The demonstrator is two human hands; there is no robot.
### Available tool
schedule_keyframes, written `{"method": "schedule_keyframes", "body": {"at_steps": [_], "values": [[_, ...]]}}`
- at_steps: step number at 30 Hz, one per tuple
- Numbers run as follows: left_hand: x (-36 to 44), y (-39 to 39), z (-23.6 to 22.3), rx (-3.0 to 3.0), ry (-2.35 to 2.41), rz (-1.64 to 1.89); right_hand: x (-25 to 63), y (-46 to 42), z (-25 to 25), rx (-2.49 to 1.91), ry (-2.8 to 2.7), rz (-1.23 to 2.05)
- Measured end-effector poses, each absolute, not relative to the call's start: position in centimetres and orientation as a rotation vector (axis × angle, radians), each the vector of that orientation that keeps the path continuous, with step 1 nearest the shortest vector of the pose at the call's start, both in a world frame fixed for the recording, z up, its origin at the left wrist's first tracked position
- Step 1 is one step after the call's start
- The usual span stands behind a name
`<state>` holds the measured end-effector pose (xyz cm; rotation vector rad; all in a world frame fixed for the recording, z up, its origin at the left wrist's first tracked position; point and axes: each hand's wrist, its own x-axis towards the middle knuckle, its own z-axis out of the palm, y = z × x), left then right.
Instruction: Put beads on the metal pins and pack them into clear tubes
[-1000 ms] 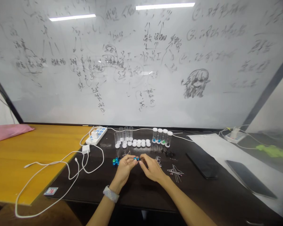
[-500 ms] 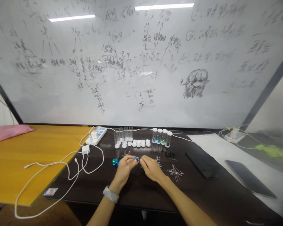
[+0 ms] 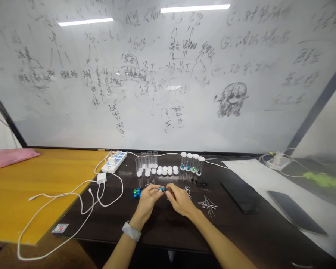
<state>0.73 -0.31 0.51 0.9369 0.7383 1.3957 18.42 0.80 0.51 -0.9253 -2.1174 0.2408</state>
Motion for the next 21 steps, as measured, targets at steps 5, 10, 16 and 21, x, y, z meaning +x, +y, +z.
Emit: {"method": "schedule_keyframes", "body": {"at_steps": [5,10,16,21], "values": [[0.73,-0.37,0.67,0.928,0.746,1.391,18.39,0.67,0.75,-0.901,-2.109,0.232],[0.72,-0.35,0.59,0.937,0.748,1.393,18.30,0.77,0.69,-0.924,-2.106,0.223],[0.70,-0.24,0.42,0.945,0.743,1.389,18.37,0.61,0.74,-0.907,-2.116,0.221],[0.69,-0.29,0.40,0.957,0.746,1.393,18.28,0.95,0.53,-0.921,-2.132,0.180]]}}
